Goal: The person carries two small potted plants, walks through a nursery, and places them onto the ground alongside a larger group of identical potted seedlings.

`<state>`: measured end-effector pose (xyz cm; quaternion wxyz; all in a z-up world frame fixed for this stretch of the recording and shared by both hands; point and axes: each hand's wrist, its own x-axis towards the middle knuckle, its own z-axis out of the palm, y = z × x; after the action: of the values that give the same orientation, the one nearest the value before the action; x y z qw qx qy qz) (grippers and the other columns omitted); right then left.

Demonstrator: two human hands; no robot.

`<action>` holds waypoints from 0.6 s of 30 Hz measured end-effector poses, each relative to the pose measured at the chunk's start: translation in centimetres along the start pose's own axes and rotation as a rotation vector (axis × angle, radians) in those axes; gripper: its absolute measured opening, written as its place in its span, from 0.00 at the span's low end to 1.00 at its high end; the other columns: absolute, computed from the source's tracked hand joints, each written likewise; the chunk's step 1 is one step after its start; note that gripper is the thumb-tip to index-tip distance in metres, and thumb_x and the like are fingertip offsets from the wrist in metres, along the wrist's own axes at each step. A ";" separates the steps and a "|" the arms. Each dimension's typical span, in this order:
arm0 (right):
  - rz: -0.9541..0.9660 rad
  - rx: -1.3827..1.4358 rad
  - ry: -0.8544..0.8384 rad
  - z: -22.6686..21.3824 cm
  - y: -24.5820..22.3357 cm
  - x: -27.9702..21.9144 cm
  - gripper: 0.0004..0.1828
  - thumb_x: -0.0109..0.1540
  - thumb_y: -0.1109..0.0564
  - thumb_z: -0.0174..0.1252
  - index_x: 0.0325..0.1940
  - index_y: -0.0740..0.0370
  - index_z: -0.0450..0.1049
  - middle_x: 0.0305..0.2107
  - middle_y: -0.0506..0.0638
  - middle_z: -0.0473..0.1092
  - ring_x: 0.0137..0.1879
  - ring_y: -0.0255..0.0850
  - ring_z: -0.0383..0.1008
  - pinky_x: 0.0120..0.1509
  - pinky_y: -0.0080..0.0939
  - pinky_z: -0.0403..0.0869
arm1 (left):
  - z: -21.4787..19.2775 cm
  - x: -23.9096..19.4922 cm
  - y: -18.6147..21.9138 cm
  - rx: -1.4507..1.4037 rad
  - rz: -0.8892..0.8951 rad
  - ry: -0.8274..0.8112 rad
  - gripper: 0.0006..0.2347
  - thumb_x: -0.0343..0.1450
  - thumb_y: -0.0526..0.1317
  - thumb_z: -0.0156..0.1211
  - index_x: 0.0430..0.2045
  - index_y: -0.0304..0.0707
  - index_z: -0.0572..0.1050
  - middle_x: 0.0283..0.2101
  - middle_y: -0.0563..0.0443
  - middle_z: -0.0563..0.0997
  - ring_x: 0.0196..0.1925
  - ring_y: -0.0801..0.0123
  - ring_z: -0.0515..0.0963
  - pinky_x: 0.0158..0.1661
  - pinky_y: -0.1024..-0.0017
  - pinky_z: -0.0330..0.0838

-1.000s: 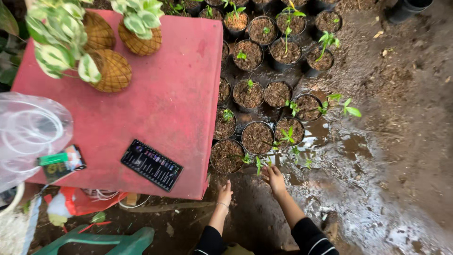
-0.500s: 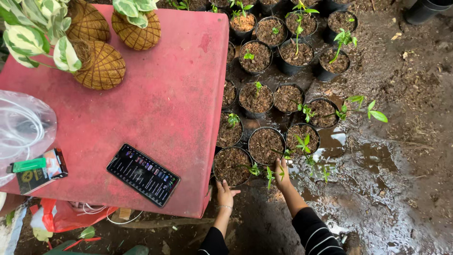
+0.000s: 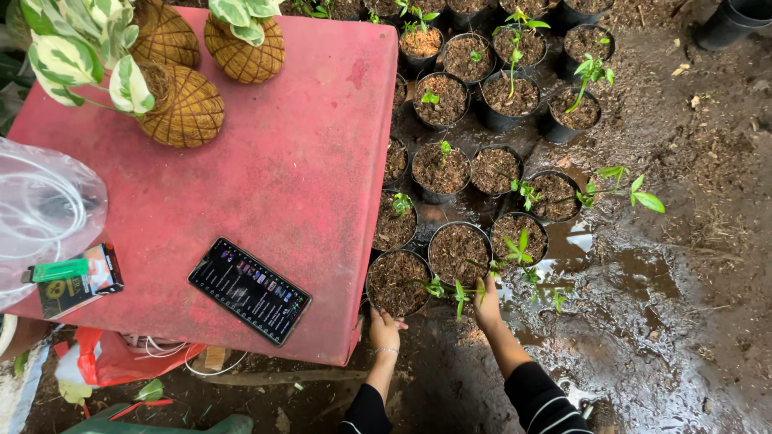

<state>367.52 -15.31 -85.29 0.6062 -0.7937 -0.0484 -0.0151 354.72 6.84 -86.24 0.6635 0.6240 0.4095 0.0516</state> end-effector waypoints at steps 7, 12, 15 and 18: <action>0.585 0.581 0.047 -0.2 0.0 0.0 0.18 0.71 0.55 0.43 0.64 0.63 0.57 0.43 0.53 0.65 0.37 0.45 0.77 0.33 0.47 0.76 | -0.1 -1.7 0.0 -0.082 -0.008 -0.039 0.20 0.78 0.37 0.37 0.66 0.28 0.58 0.24 0.47 0.79 0.20 0.64 0.80 0.27 0.65 0.78; 0.605 0.477 0.058 -1.4 -0.7 0.7 0.17 0.72 0.55 0.41 0.63 0.64 0.57 0.39 0.55 0.66 0.35 0.43 0.76 0.33 0.45 0.77 | -0.2 -3.6 0.2 -0.040 -0.011 -0.043 0.23 0.77 0.37 0.39 0.68 0.25 0.52 0.16 0.46 0.76 0.23 0.64 0.83 0.31 0.68 0.78; 0.577 0.395 0.062 -2.9 -1.9 1.2 0.16 0.71 0.56 0.41 0.62 0.64 0.59 0.33 0.54 0.66 0.32 0.45 0.75 0.30 0.47 0.76 | -0.4 -5.1 1.0 -0.083 -0.041 -0.038 0.23 0.77 0.37 0.39 0.68 0.24 0.51 0.15 0.46 0.74 0.22 0.63 0.81 0.29 0.67 0.78; 0.535 0.217 0.029 -5.3 -3.4 1.6 0.15 0.74 0.54 0.41 0.59 0.69 0.61 0.28 0.57 0.72 0.30 0.44 0.74 0.31 0.43 0.71 | -0.5 -6.5 2.2 -0.153 -0.034 -0.072 0.22 0.77 0.36 0.40 0.66 0.22 0.53 0.15 0.45 0.74 0.20 0.62 0.80 0.27 0.66 0.78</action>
<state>368.95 -19.45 -80.48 0.6707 -0.7084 0.1702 0.1392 351.13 3.95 -81.18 0.7242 0.5659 0.3910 0.0488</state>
